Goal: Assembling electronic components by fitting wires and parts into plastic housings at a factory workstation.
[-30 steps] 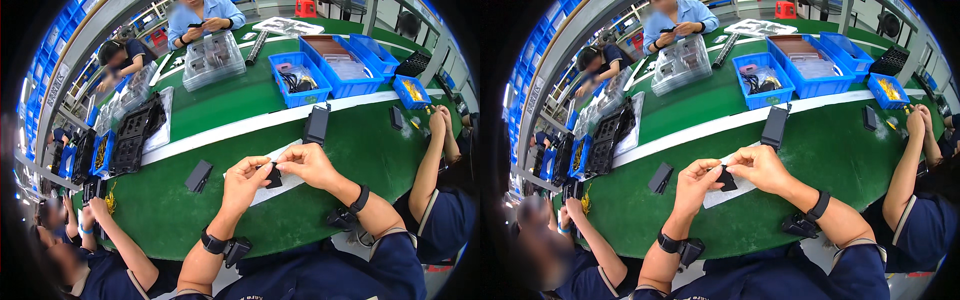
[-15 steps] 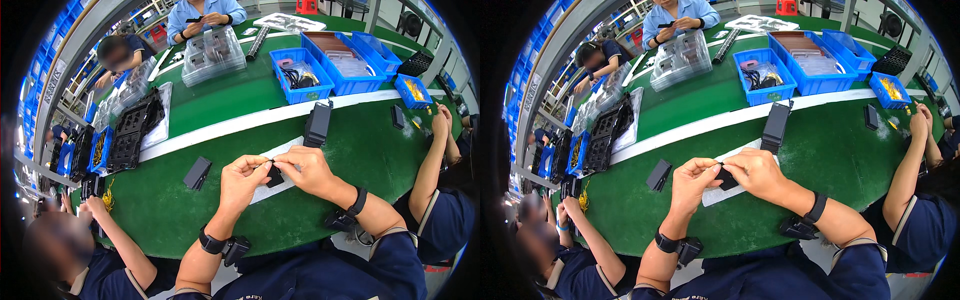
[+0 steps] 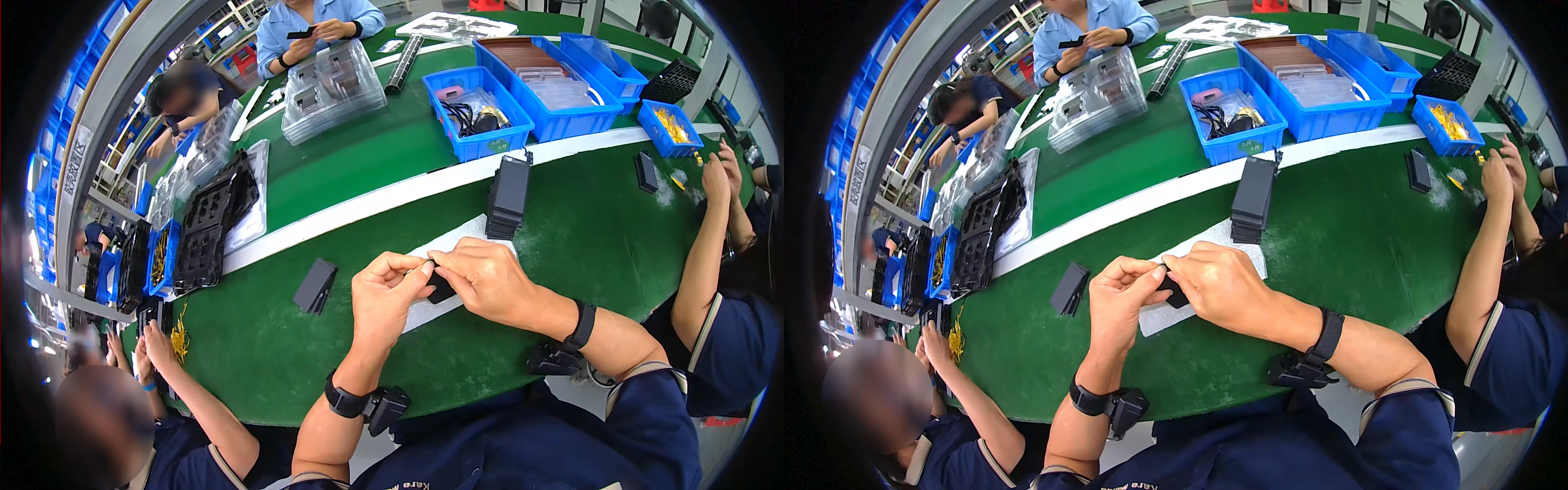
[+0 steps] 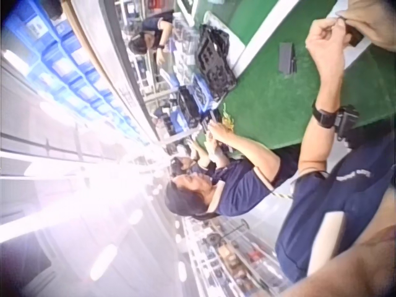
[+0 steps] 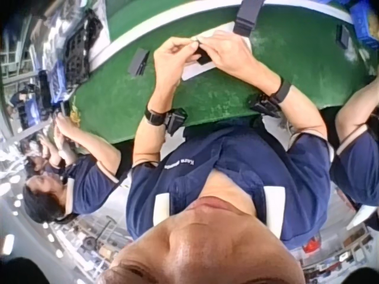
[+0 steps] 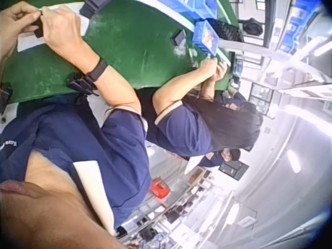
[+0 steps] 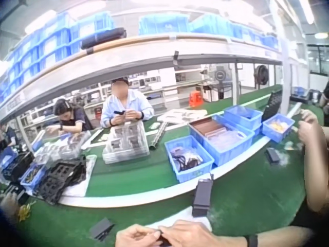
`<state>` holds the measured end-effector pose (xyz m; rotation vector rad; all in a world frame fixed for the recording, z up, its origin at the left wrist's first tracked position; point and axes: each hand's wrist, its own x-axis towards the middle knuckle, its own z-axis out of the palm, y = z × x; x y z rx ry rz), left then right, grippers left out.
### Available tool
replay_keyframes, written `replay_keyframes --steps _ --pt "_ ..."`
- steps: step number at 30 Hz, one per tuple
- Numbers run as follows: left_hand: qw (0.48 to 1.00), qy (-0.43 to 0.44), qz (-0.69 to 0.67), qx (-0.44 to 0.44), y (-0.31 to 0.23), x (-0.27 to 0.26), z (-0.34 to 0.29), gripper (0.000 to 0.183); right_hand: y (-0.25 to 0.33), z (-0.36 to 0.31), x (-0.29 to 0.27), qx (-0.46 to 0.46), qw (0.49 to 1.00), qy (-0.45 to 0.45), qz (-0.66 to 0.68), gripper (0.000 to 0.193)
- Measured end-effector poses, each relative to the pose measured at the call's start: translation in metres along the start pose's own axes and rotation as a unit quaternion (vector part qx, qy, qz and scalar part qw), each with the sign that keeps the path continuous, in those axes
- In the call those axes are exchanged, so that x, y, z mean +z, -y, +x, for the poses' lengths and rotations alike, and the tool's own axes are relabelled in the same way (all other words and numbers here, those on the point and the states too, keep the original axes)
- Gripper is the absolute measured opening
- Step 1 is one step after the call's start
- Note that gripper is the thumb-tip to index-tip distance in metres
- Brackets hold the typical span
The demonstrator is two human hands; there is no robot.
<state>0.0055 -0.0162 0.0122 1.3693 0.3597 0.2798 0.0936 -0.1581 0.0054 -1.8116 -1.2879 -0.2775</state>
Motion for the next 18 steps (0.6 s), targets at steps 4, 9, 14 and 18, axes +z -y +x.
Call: replay_keyframes --steps 4,9,14,18 --pt "1.0 -0.004 -0.002 -0.01 0.0 0.0 0.001 0.005 0.001 0.0 0.0 -0.01 1.0 0.0 0.007 0.021" --pt "1.0 -0.005 -0.008 -0.005 0.003 0.0 0.001 0.006 0.004 -0.002 0.008 -0.038 0.998 -0.048 -0.002 0.023" --pt "0.999 -0.043 -0.026 0.0 0.01 -0.003 0.008 0.008 0.003 0.0 0.007 0.096 0.991 0.0 0.095 0.023" --pt "0.987 -0.064 -0.149 -0.003 0.008 -0.01 0.012 0.029 0.008 0.007 -0.003 0.284 0.935 0.121 0.175 0.021"
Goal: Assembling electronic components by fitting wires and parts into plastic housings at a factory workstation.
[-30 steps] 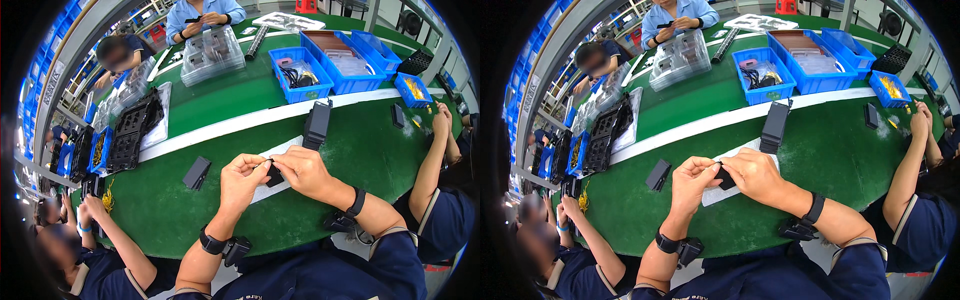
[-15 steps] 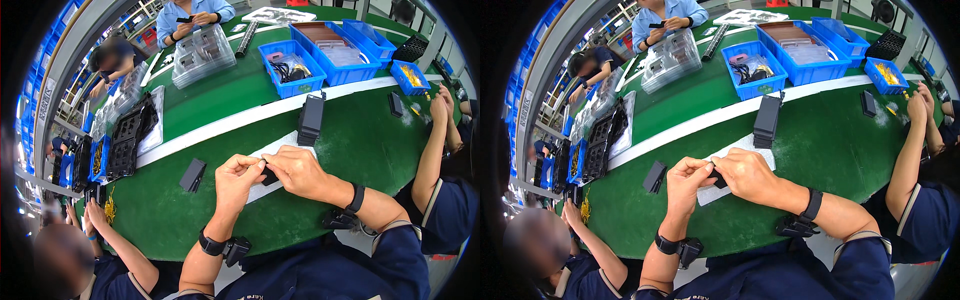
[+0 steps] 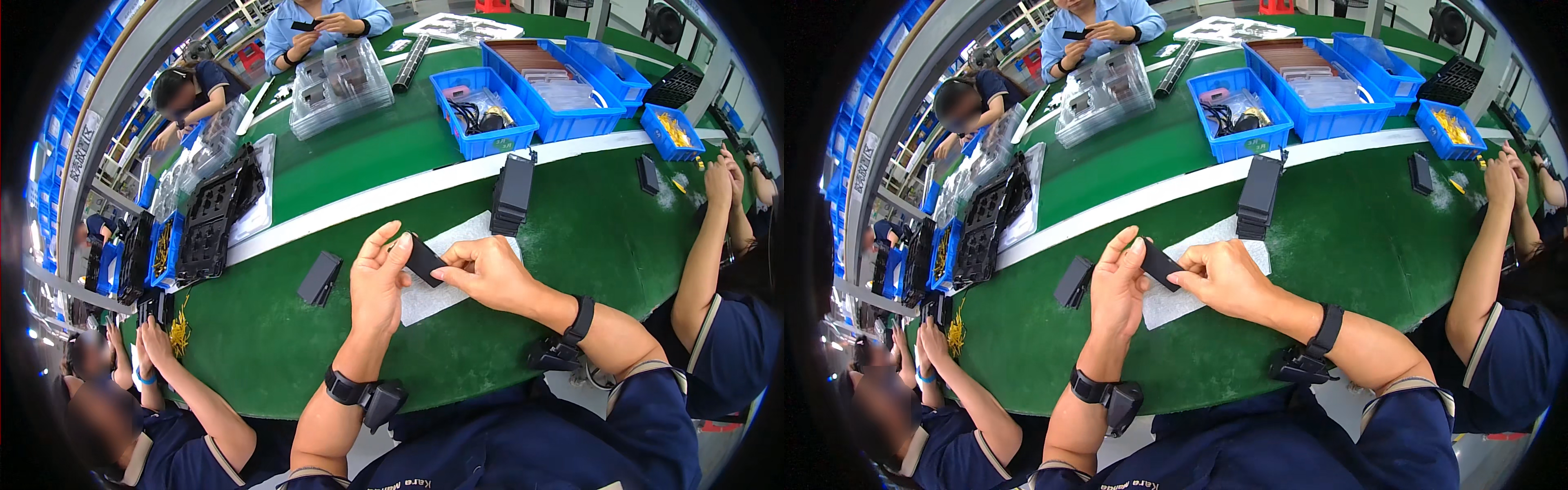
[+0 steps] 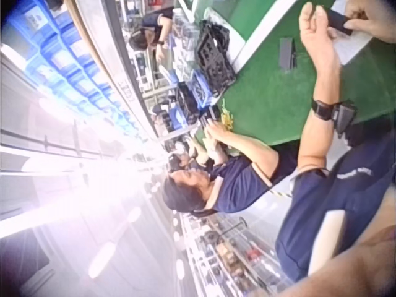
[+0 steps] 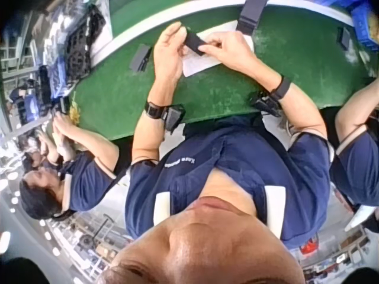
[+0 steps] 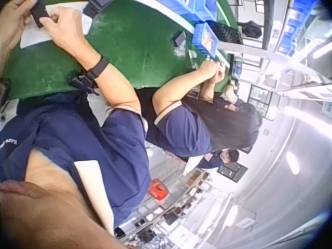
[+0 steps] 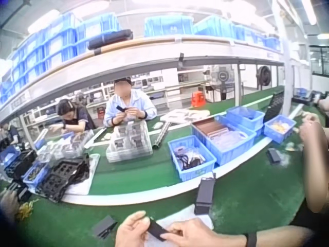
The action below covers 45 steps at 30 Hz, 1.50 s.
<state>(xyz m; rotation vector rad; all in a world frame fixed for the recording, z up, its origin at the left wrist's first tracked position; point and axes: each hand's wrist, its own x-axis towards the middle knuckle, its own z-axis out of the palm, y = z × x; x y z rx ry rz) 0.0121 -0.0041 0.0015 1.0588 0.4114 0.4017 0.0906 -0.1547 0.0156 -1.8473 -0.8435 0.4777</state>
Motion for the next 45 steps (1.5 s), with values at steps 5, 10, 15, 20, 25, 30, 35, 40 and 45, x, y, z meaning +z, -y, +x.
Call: replay_keyframes --steps 5,10,15,20,25,30,35,40,45 --pt "0.998 0.042 0.017 -0.034 0.002 0.008 -0.007 0.031 -0.006 -0.001 0.006 -0.008 1.0 -0.001 0.005 0.018" --pt "0.993 0.027 0.114 -0.019 0.003 0.01 -0.007 0.023 -0.011 -0.001 0.008 -0.111 0.984 -0.102 0.096 0.016" --pt "0.983 0.022 0.176 0.037 0.002 0.009 -0.011 0.016 -0.017 0.005 0.014 -0.182 0.971 -0.138 0.074 0.011" --pt "0.99 0.044 0.122 0.049 0.009 0.005 -0.007 0.017 -0.018 0.006 0.014 -0.18 0.973 -0.14 0.036 0.012" --pt "0.993 0.039 0.103 0.049 0.011 0.015 -0.01 0.018 -0.018 0.0 0.007 -0.173 0.973 -0.149 0.03 0.012" --pt "0.993 0.019 0.097 0.071 0.009 0.002 -0.013 0.039 -0.018 0.007 0.017 -0.149 0.968 -0.078 0.184 0.015" --pt "0.977 0.049 0.191 0.081 -0.001 0.004 -0.005 0.042 -0.025 0.01 0.015 -0.1 0.971 -0.024 0.214 0.018" --pt "0.894 -0.096 0.409 0.158 -0.036 -0.032 0.019 0.033 -0.024 0.002 0.002 -0.074 0.981 -0.031 0.177 0.019" --pt "0.786 -0.202 0.534 0.237 -0.066 -0.083 0.017 0.032 -0.015 0.003 0.006 -0.056 0.992 -0.02 0.11 0.019"
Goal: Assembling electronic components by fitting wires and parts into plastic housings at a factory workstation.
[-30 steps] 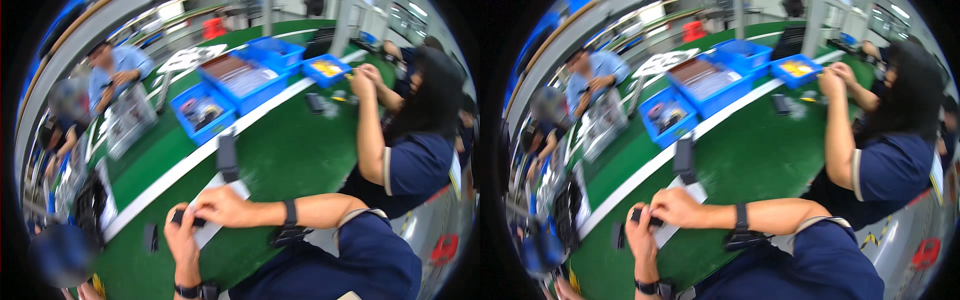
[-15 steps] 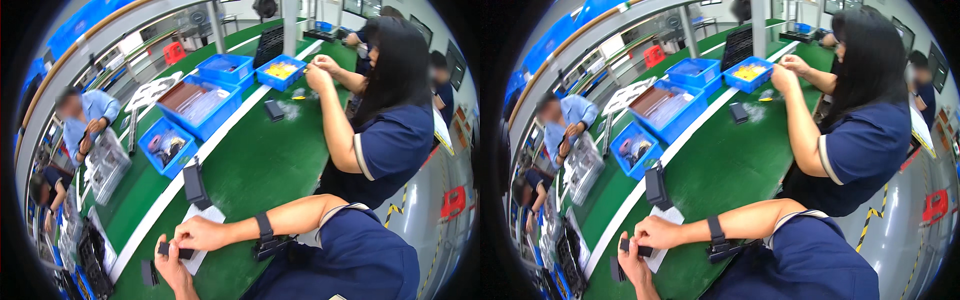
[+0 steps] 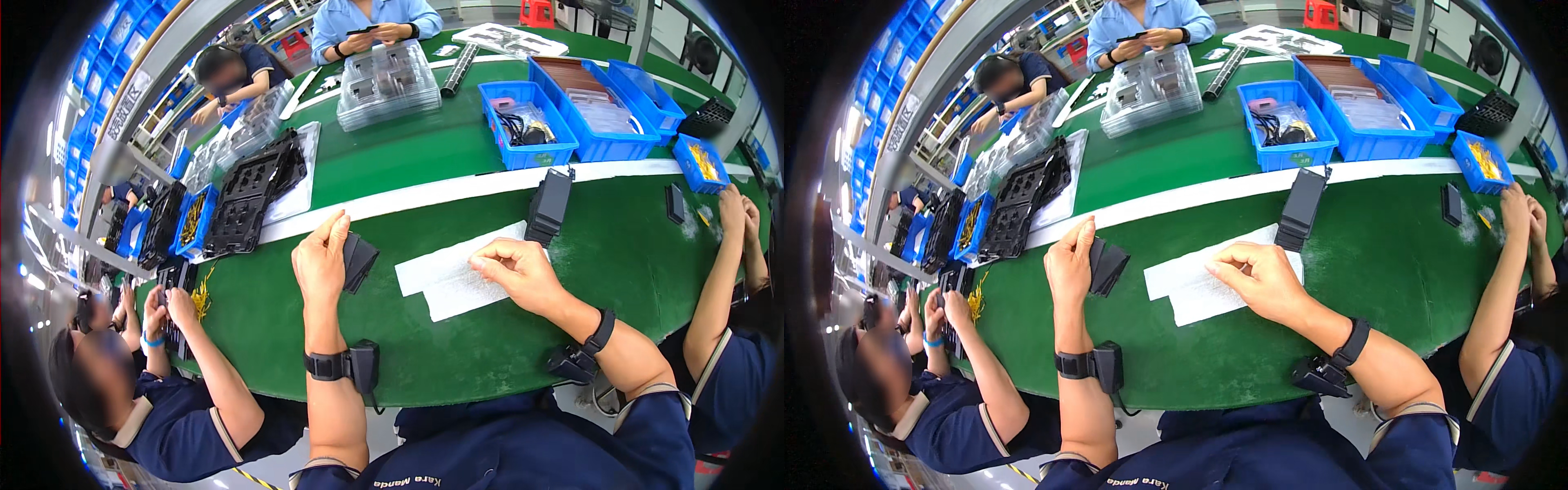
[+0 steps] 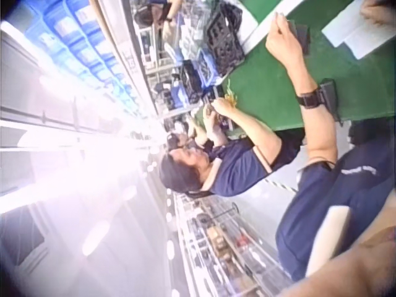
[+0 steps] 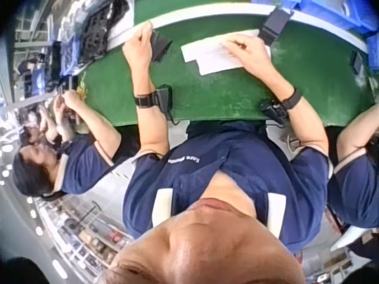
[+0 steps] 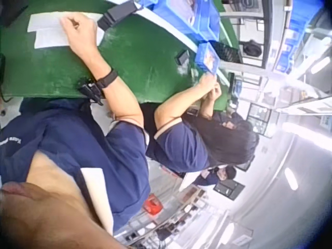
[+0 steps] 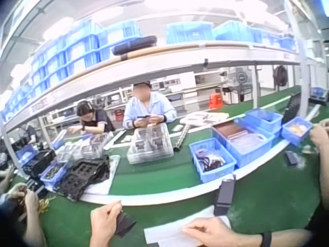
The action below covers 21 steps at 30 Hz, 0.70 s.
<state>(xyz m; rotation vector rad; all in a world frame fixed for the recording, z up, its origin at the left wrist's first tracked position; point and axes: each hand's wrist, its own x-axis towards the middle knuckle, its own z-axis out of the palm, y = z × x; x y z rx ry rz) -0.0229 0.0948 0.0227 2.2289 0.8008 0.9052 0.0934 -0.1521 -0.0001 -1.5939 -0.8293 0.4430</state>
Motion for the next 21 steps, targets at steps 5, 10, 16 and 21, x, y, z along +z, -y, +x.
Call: replay_keyframes --steps 5,10,16,21 --pt "0.994 0.067 0.088 -0.024 0.008 0.003 0.0 0.033 0.002 -0.002 -0.002 -0.039 0.999 -0.02 -0.029 0.017" --pt "0.989 0.003 0.125 0.077 0.017 0.014 0.003 0.033 0.032 0.001 -0.025 -0.243 0.954 -0.159 -0.072 0.008" --pt "0.977 0.139 -0.061 0.149 -0.061 0.052 -0.035 0.07 0.032 0.014 -0.074 -0.227 0.893 -0.368 0.122 0.018" --pt "0.932 0.231 -0.064 0.274 -0.115 0.108 -0.068 0.095 0.021 0.02 -0.085 -0.215 0.883 -0.389 0.154 0.018"
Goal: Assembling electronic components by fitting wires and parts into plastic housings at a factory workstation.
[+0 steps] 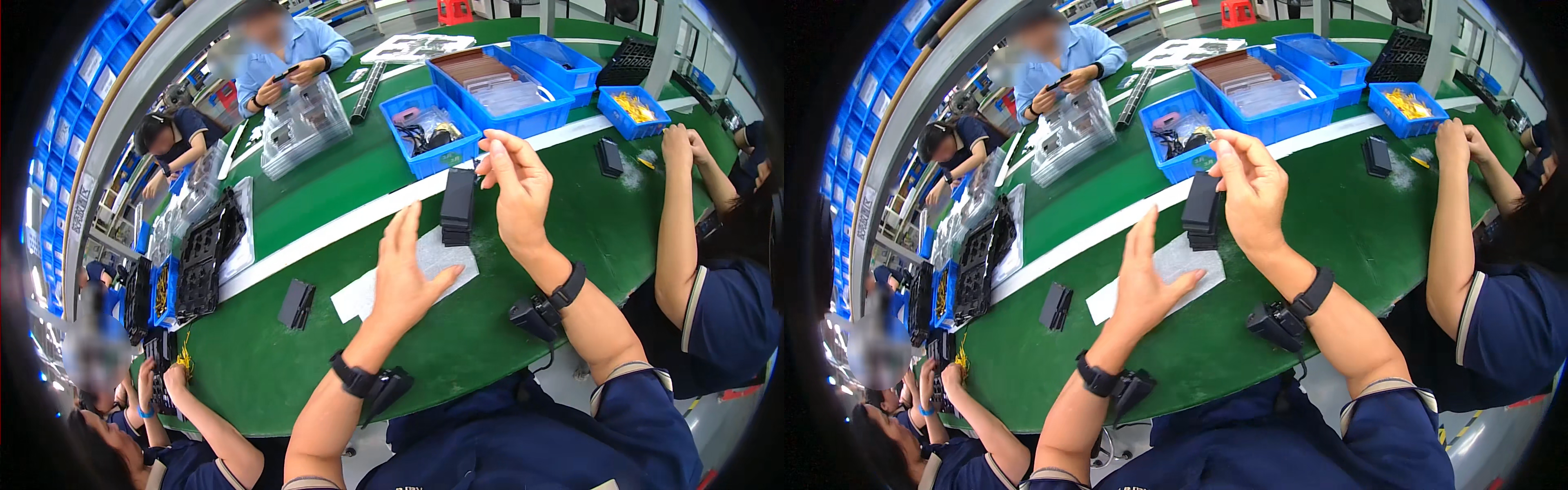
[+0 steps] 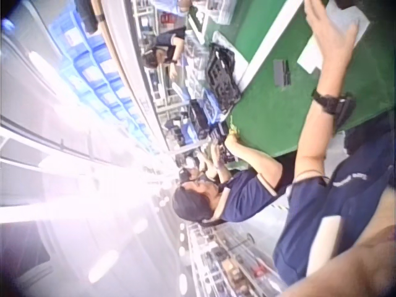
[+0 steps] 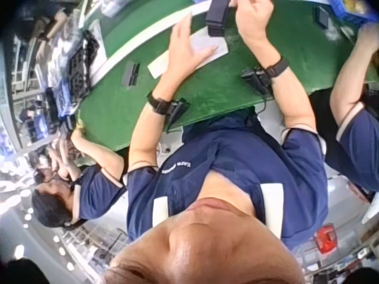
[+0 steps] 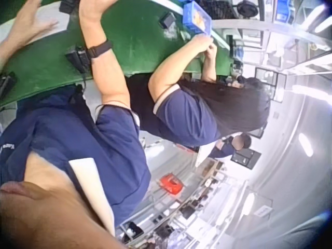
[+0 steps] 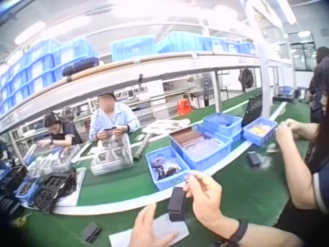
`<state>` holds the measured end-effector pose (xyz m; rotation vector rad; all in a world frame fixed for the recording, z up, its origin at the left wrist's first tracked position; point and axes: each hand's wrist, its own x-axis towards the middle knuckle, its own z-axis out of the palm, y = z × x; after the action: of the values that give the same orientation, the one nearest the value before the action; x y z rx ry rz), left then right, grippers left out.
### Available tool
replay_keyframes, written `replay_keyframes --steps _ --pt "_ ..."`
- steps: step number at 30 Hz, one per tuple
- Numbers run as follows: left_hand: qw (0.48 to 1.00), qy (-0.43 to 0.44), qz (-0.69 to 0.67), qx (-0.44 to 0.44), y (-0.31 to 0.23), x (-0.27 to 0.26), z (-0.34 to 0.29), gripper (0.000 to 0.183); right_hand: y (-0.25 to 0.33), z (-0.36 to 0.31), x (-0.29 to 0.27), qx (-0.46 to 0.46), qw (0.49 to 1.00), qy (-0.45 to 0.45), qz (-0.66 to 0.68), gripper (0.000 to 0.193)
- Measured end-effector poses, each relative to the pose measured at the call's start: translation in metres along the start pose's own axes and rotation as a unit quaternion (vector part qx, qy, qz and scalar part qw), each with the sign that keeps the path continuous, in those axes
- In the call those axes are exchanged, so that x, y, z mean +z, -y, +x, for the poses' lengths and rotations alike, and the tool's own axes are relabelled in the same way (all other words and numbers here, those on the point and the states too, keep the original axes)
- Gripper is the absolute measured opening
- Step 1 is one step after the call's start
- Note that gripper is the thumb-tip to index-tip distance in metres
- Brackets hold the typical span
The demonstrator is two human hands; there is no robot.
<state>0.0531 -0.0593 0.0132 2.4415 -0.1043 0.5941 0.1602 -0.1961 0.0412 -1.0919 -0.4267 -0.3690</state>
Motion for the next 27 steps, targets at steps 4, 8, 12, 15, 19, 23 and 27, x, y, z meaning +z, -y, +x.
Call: replay_keyframes --steps 4,8,12,15,19,23,27 --pt "1.0 -0.011 0.018 -0.002 -0.008 0.036 0.016 0.101 0.002 -0.001 0.0 -0.01 1.0 0.0 -0.01 0.015" --pt "1.0 -0.014 0.018 -0.002 -0.011 0.048 0.029 0.099 0.005 -0.001 0.001 -0.026 0.999 0.001 -0.028 0.013" --pt "0.999 -0.029 0.029 0.002 -0.015 0.054 0.031 0.087 0.001 -0.002 0.005 -0.035 0.999 0.014 -0.019 0.012" --pt "0.997 -0.046 0.054 0.025 -0.017 0.058 0.032 0.077 0.002 -0.004 0.003 -0.027 0.998 0.022 -0.046 0.012" --pt "0.999 -0.043 0.031 0.0 -0.013 0.055 0.036 0.074 -0.002 -0.004 0.0 -0.025 0.998 0.03 -0.042 0.011" --pt "0.999 -0.018 -0.028 -0.024 0.002 0.034 0.036 0.074 -0.012 -0.006 0.001 -0.013 0.996 0.048 -0.069 0.012" --pt "0.999 0.0 -0.046 -0.004 0.023 0.017 0.031 0.074 -0.013 -0.009 0.002 -0.002 0.994 0.061 -0.086 0.013"
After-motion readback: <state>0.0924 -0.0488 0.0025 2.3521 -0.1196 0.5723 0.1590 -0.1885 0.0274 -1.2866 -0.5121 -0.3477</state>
